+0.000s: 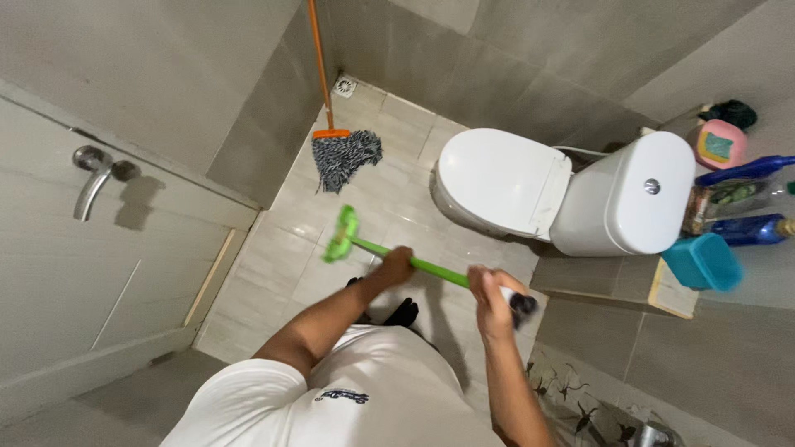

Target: The person scrubs the bathroom floor using a long-handled squeegee, moving it across the tiles in short strokes.

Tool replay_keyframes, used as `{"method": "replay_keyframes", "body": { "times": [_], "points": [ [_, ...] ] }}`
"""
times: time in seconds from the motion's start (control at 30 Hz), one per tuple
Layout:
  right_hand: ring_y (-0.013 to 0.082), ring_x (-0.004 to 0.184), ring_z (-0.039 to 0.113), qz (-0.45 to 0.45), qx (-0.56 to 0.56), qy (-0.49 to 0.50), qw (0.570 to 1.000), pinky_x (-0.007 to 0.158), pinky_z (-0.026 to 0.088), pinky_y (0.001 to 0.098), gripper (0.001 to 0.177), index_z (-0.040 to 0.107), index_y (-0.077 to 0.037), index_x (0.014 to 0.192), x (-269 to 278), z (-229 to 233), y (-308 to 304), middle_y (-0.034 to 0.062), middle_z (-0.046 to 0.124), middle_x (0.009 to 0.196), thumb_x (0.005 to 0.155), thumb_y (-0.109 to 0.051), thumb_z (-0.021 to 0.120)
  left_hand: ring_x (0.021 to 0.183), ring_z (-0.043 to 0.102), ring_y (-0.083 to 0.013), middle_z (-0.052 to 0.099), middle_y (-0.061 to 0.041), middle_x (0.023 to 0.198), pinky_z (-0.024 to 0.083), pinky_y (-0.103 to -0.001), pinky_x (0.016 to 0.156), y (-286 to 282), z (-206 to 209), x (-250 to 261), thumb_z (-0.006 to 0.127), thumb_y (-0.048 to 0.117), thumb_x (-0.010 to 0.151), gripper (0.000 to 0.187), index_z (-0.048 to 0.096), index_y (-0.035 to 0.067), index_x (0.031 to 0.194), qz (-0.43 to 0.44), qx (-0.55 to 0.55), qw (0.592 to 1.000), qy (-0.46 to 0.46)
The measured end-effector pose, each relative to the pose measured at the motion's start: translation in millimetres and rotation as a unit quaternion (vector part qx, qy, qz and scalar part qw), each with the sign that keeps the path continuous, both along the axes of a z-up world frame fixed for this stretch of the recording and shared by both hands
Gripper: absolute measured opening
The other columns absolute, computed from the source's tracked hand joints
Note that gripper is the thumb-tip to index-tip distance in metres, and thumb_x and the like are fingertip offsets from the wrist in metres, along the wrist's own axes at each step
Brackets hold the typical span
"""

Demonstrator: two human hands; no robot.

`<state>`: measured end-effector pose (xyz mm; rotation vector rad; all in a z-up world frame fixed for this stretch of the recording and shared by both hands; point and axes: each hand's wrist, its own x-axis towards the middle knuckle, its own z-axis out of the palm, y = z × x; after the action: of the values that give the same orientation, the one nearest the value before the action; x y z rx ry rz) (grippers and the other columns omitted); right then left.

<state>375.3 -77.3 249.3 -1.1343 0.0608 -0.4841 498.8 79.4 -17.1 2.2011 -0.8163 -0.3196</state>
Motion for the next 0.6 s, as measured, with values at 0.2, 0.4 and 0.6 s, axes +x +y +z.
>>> {"method": "replay_keyframes", "body": {
  "times": [0.2, 0.4, 0.6],
  "points": [
    [0.0165, 0.062, 0.050, 0.005, -0.069, 0.192, 0.979, 0.059, 0.042, 0.0339, 0.025, 0.057, -0.001, 0.066, 25, -59, 47, 0.0080, 0.064, 0.072, 0.090, -0.004, 0.059, 0.088, 0.066, -0.0392, 0.068, -0.021, 0.091, 0.053, -0.050, 0.078, 76, -16, 44, 0.078, 0.032, 0.085, 0.033, 0.065, 0.002, 0.090, 0.000, 0.115, 0.982, 0.150],
    [0.0134, 0.063, 0.053, 0.040, -0.250, 0.204, 0.946, 0.059, 0.044, 0.0307, 0.026, 0.057, 0.000, 0.069, 26, -19, 60, 0.0058, 0.061, 0.066, 0.092, -0.011, 0.062, 0.088, 0.064, -0.0333, 0.067, -0.020, 0.095, 0.052, -0.046, 0.078, 48, -5, 21, 0.080, 0.029, 0.086, 0.030, 0.063, 0.004, 0.091, -0.085, 0.028, 0.967, 0.238],
    [0.0135, 0.052, 0.041, 0.017, -0.250, 0.137, 0.958, 0.050, 0.035, 0.0337, 0.044, 0.045, -0.007, 0.056, 30, 20, 60, 0.0023, 0.046, 0.056, 0.093, -0.021, 0.065, 0.092, 0.064, -0.0342, 0.066, -0.019, 0.098, 0.052, -0.046, 0.081, 19, 31, 18, 0.081, 0.026, 0.082, 0.029, 0.063, 0.005, 0.090, -0.115, -0.024, 0.975, 0.188]
  ]
}}
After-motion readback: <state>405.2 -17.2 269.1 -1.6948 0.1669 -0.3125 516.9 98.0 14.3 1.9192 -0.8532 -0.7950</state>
